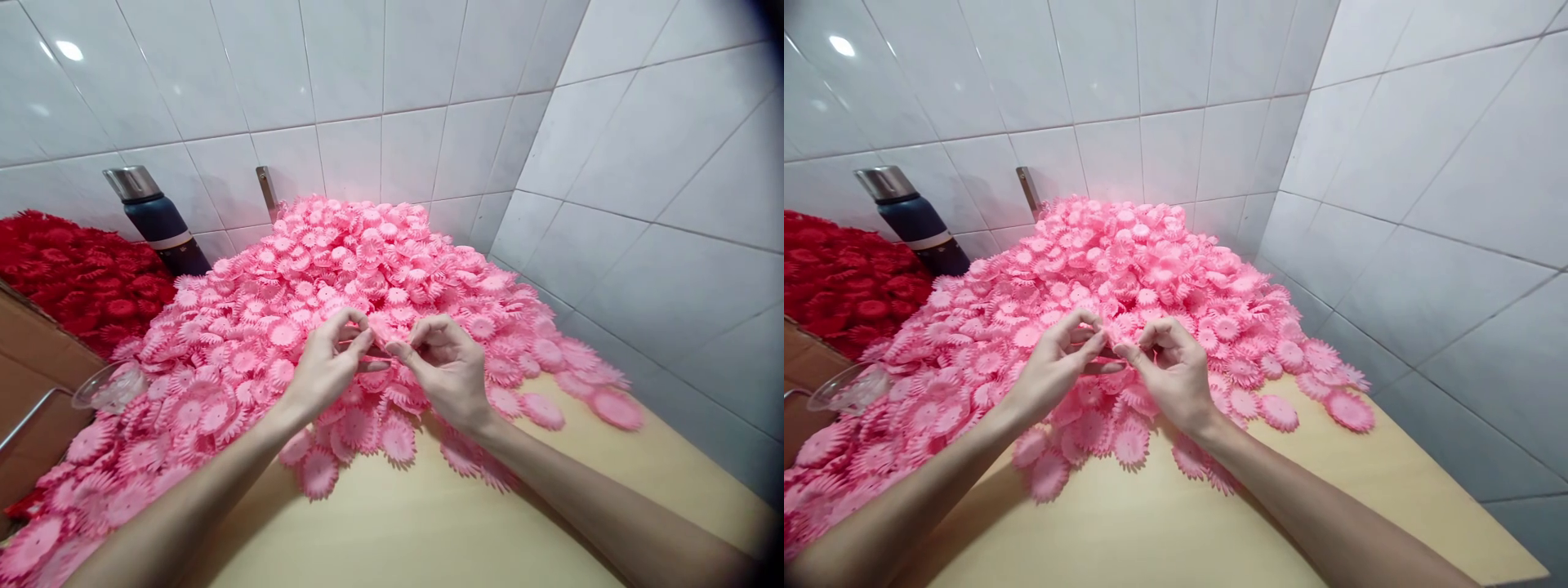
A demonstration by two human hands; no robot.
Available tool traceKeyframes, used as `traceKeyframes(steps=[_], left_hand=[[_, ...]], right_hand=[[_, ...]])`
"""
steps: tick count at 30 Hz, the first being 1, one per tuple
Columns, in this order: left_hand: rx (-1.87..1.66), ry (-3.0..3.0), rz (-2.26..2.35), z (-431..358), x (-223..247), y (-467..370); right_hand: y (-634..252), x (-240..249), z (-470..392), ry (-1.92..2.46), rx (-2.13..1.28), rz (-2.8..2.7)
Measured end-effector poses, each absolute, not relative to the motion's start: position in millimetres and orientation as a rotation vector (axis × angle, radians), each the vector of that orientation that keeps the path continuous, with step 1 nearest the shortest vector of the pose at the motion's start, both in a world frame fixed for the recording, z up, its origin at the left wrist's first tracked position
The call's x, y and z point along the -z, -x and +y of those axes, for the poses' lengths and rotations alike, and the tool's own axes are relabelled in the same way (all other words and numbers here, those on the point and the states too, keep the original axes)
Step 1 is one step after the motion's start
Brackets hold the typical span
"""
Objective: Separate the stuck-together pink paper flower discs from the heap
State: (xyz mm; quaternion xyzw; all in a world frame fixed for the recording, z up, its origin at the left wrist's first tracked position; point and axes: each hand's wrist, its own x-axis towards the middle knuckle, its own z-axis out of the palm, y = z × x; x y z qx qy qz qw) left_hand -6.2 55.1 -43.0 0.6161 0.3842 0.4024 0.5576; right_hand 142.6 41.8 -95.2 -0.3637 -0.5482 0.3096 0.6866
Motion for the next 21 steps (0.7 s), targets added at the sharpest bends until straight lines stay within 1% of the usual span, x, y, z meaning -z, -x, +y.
traceKeyframes(steps=[6, 8, 11, 17, 21], left_hand=[[-1.052, -1.338, 0.902, 66, 47, 11], [-1.174, -1.284, 0.919, 74, 43, 19], [-1.463, -1.25, 0.935, 88, 35, 36], [-1.437, -1.533, 1.044, 94, 33, 46], [-1.45, -1.812, 1.25, 91, 35, 43]], right_hand=[[-145, 94, 41, 0.814, -0.662, -1.243], [-146, 94, 40, 0.802, -0.628, -1.246], [-149, 96, 41, 0.791, -0.655, -1.272], [-151, 101, 49, 0.818, -0.737, -1.349], [-150, 99, 49, 0.83, -0.782, -1.336]])
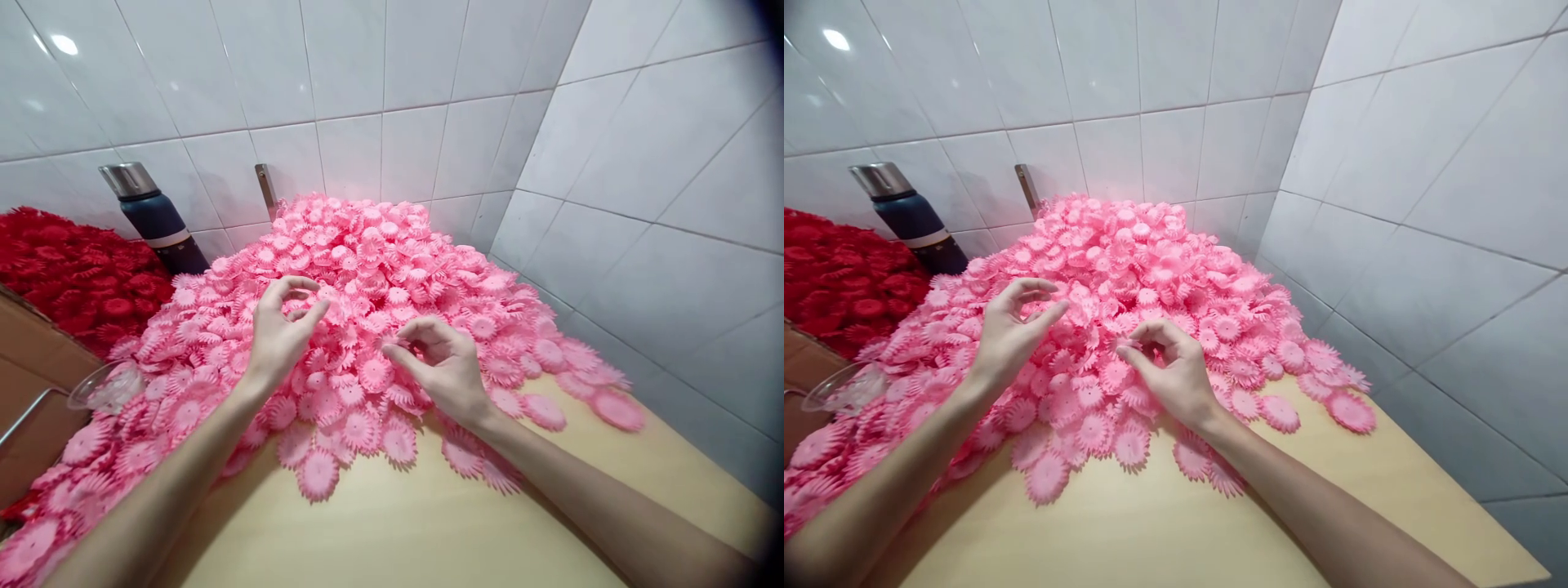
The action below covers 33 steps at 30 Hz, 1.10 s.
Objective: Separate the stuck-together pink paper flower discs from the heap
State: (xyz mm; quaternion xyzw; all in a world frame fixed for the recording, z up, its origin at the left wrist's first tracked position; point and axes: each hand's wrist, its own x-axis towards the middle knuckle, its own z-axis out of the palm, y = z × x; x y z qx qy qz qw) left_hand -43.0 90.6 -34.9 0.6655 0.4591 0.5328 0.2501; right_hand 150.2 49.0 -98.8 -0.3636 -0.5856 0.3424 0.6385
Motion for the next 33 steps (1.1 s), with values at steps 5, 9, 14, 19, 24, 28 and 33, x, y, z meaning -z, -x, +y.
traceKeyframes(steps=[5, 9, 14, 19, 24, 28, 33], left_hand=[[-1.173, -2.005, 1.043, 81, 32, 37], [-0.864, -2.042, 0.861, 71, 34, 27], [-0.729, -1.935, 0.843, 67, 41, 23], [-0.656, -1.822, 0.837, 68, 45, 23], [-0.638, -1.795, 0.868, 68, 46, 23], [-0.701, -1.928, 0.952, 66, 44, 21], [-0.861, -1.908, 1.011, 63, 42, 19]], right_hand=[[-150, 96, 47, 0.84, -0.807, -1.303], [-151, 95, 46, 0.804, -0.86, -1.322], [-150, 95, 44, 0.758, -0.908, -1.329], [-148, 97, 44, 0.772, -0.932, -1.321], [-149, 102, 45, 0.819, -0.947, -1.334], [-149, 102, 46, 0.801, -0.938, -1.356], [-148, 95, 45, 0.803, -0.867, -1.305]])
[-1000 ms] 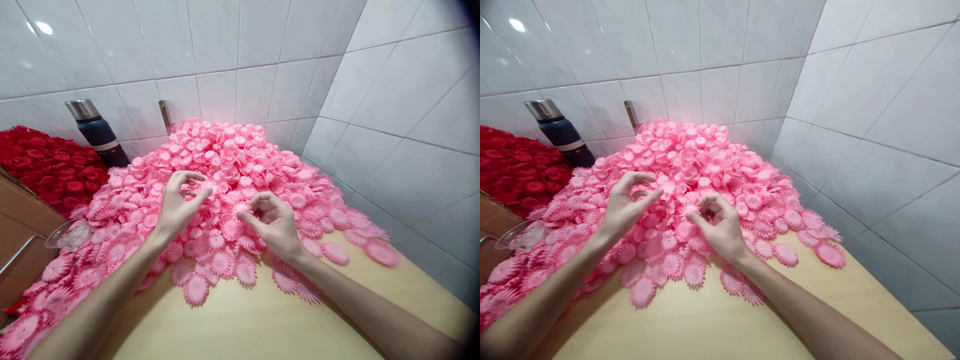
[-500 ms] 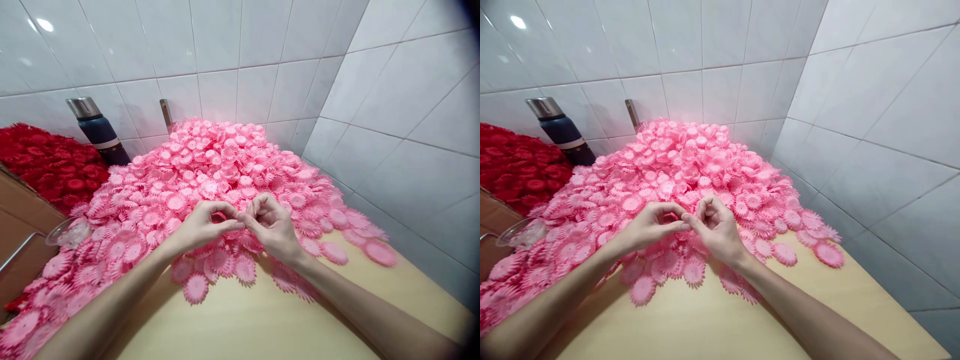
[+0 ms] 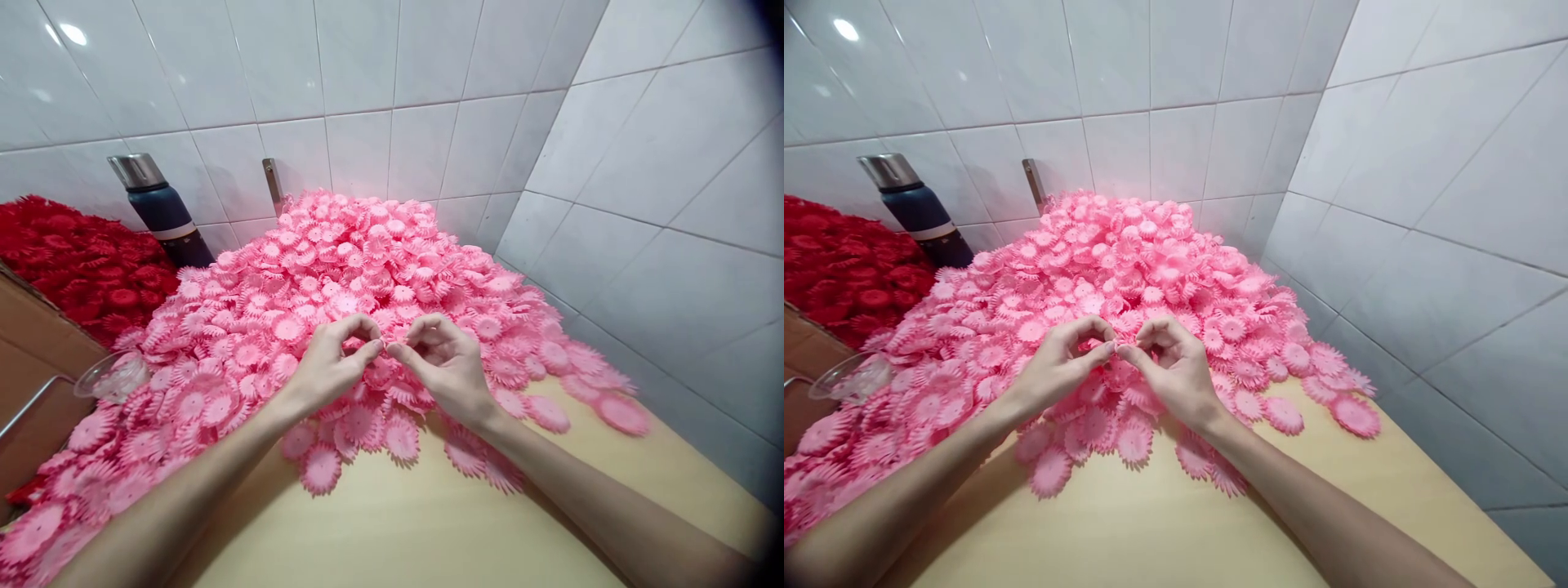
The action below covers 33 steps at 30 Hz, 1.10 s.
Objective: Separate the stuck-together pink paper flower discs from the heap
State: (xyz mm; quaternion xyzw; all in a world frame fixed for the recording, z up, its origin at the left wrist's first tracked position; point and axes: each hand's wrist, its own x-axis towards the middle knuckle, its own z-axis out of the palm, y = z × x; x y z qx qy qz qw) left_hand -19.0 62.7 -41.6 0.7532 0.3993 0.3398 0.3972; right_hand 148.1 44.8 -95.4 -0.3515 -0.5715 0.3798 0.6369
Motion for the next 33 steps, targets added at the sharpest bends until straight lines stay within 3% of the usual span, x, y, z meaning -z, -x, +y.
traceKeyframes(steps=[10, 14, 23, 33], left_hand=[[-1.188, -1.404, 0.961, 68, 42, 17], [-1.546, -1.167, 1.0, 89, 38, 35], [-1.388, -1.828, 1.249, 90, 41, 39], [-0.938, -1.96, 0.866, 71, 40, 24]], right_hand=[[-145, 95, 39, 0.795, -0.682, -1.268], [-148, 97, 41, 0.77, -0.644, -1.289], [-155, 99, 48, 0.824, -0.751, -1.378], [-151, 95, 46, 0.869, -0.869, -1.269]])
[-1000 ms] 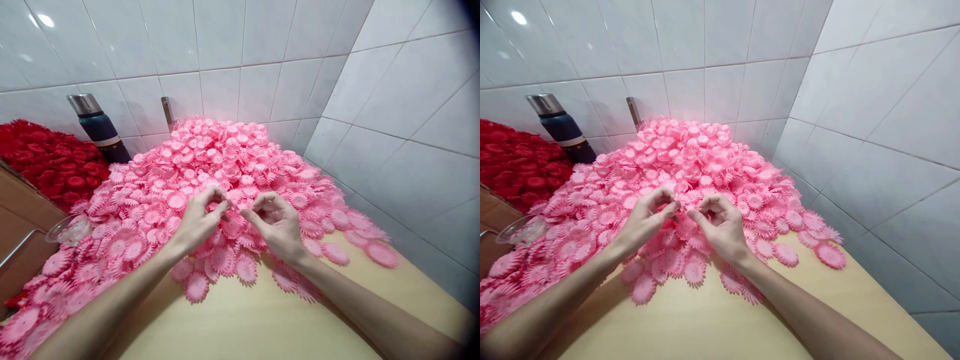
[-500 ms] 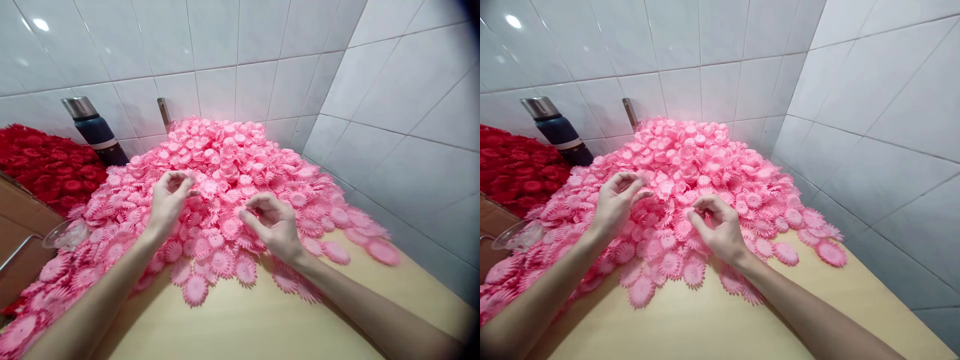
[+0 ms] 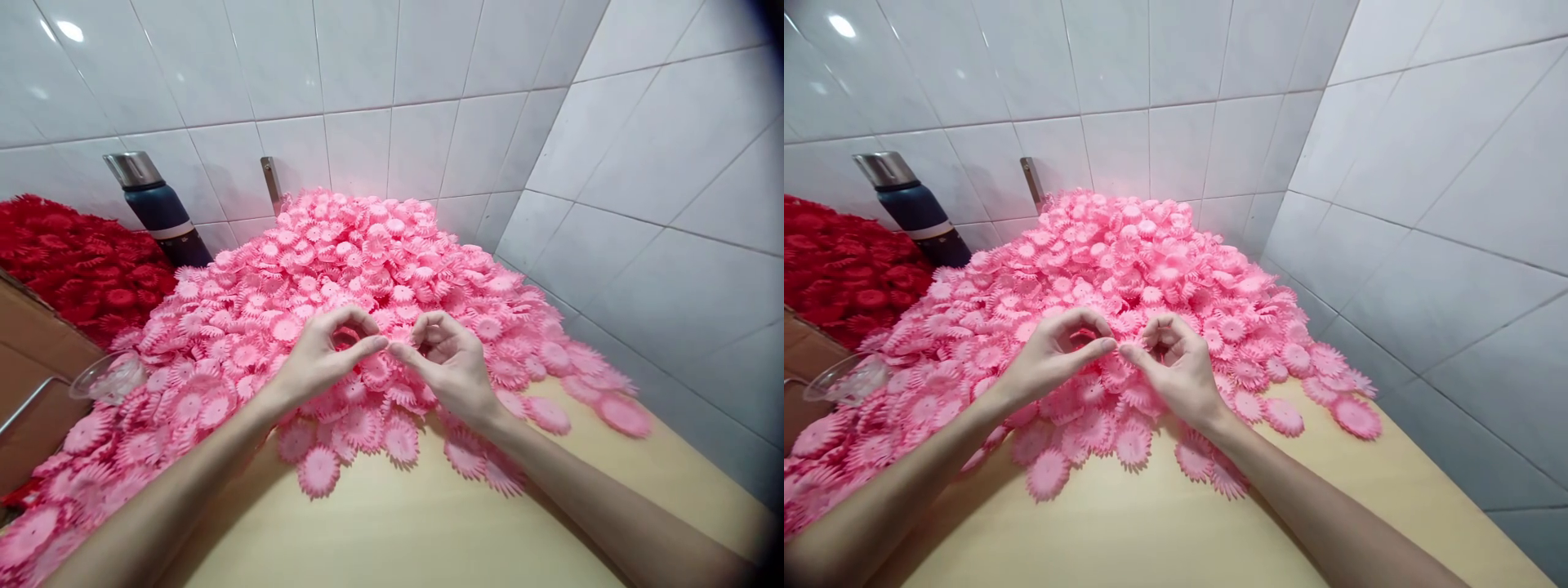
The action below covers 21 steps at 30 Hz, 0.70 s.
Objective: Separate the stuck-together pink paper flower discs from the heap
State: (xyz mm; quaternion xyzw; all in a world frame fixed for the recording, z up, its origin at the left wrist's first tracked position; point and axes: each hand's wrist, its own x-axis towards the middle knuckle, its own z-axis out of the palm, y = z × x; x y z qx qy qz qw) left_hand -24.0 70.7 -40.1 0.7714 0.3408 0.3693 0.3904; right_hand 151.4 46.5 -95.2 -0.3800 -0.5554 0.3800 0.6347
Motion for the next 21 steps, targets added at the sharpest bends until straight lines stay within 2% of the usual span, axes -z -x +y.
traceKeyframes(steps=[10, 21], left_hand=[[-0.783, -1.878, 0.848, 65, 53, 18], [-0.896, -2.309, 0.991, 66, 52, 22]], right_hand=[[-148, 95, 43, 0.759, -0.965, -1.279], [-150, 99, 48, 0.821, -0.976, -1.329]])
